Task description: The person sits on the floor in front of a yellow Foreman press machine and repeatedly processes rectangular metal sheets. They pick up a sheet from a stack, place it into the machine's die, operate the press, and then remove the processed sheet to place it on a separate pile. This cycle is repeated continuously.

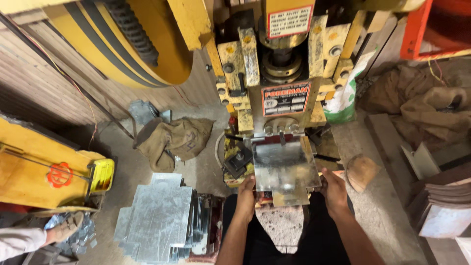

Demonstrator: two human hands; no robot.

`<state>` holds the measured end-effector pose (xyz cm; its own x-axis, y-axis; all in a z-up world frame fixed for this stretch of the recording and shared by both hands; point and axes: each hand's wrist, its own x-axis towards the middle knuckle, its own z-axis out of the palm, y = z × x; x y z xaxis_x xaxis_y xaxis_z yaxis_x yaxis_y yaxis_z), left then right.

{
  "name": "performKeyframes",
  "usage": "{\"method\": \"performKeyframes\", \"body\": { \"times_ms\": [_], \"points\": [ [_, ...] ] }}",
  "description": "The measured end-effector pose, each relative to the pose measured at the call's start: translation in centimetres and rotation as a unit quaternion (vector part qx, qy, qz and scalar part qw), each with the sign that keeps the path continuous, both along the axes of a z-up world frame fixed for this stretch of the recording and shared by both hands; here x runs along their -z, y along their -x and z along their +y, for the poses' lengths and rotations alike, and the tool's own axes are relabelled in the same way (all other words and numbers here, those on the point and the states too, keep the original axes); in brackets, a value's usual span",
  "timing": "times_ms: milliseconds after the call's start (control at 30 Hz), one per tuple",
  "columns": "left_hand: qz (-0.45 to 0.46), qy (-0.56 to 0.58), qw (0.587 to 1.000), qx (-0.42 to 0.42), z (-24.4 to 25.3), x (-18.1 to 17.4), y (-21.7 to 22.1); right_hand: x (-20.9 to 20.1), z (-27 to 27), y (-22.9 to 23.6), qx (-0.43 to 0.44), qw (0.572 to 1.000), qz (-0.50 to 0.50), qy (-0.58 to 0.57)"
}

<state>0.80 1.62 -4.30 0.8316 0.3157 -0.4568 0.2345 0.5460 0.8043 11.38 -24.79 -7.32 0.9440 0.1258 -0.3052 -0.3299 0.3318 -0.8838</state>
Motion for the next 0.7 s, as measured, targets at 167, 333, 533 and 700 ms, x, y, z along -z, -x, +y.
{"method": "performKeyframes", "body": {
  "times_ms": [167,333,533,700],
  "points": [
    [0.012,0.017,1.000,0.016,0.1,-1.8,-0.4,-0.3,0.2,-0.6,0.014,0.999,0.046,0.016],
    [0.002,-0.003,0.999,0.054,0.8,-0.9,-0.1,-4.5,1.3,0.5,0.029,0.997,0.054,-0.045],
    [-0.057,-0.044,0.993,0.089,1.4,-0.3,0.9,-3.8,1.1,-3.4,0.015,0.997,0.064,-0.043],
    [-0.154,0.033,0.983,0.098,-0.5,-0.2,0.3,-1.7,1.9,-5.9,-0.071,0.990,0.084,-0.086]
  ]
}}
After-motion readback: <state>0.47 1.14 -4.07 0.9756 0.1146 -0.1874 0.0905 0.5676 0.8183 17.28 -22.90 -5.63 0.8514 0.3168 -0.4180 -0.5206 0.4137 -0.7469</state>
